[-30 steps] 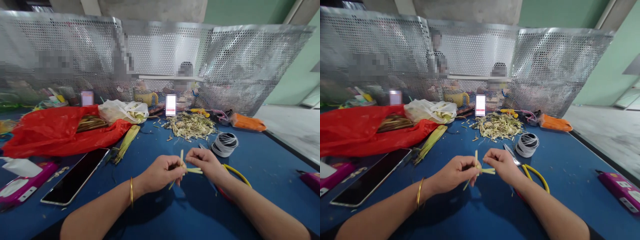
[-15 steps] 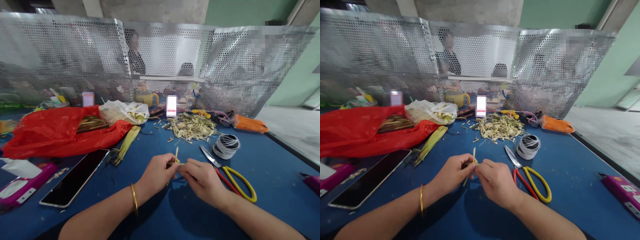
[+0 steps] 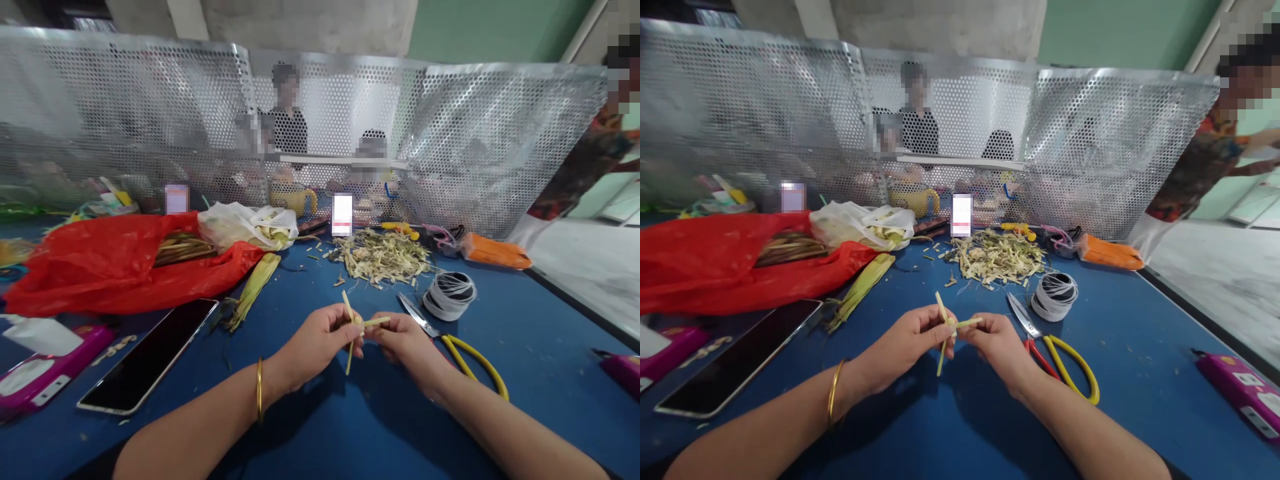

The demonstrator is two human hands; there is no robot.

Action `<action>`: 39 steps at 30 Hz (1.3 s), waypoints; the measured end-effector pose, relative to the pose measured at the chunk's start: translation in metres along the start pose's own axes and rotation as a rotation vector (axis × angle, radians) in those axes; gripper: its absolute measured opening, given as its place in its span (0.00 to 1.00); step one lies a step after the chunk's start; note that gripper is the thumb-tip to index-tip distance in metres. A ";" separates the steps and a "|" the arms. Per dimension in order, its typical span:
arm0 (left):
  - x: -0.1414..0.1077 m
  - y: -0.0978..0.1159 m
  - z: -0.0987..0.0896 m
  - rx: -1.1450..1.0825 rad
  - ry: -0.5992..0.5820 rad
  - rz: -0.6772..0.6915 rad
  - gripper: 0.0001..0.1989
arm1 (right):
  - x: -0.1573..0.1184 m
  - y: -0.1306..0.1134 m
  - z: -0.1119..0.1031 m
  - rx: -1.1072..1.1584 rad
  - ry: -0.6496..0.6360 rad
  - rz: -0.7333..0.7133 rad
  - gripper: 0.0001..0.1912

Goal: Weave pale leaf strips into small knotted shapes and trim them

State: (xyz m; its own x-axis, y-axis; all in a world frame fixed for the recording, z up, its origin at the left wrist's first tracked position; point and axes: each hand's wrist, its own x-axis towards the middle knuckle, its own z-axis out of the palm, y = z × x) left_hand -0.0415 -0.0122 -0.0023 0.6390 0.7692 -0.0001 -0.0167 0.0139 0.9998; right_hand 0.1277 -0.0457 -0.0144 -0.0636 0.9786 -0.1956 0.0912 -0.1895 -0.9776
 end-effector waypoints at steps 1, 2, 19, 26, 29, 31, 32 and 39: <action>0.001 -0.001 -0.001 0.004 0.027 -0.012 0.07 | -0.001 0.000 0.001 0.010 -0.001 0.009 0.12; 0.001 -0.002 -0.001 0.013 0.055 -0.023 0.06 | -0.002 0.001 0.003 0.017 -0.003 0.015 0.12; 0.000 -0.019 0.000 0.467 0.160 -0.048 0.04 | -0.022 -0.006 0.002 -1.208 0.092 -0.865 0.12; -0.002 -0.005 0.004 0.078 -0.097 -0.125 0.04 | 0.003 -0.009 -0.017 -0.450 0.004 -0.315 0.10; -0.001 -0.001 0.005 -0.010 -0.025 -0.072 0.05 | 0.006 -0.006 -0.014 -0.167 0.008 -0.116 0.12; 0.000 -0.001 0.005 -0.014 0.036 -0.035 0.06 | 0.003 -0.003 -0.007 -0.035 -0.006 -0.042 0.12; 0.001 -0.001 0.005 -0.007 0.071 -0.022 0.06 | 0.001 -0.002 -0.004 0.025 -0.017 -0.018 0.12; 0.003 -0.011 0.004 0.152 0.256 0.030 0.06 | -0.006 0.001 0.011 0.185 0.007 -0.002 0.12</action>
State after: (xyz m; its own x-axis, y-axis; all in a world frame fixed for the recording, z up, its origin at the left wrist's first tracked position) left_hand -0.0359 -0.0127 -0.0131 0.4253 0.9040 0.0435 0.0952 -0.0925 0.9912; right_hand 0.1176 -0.0522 -0.0146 -0.0567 0.9794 -0.1936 -0.0934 -0.1983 -0.9757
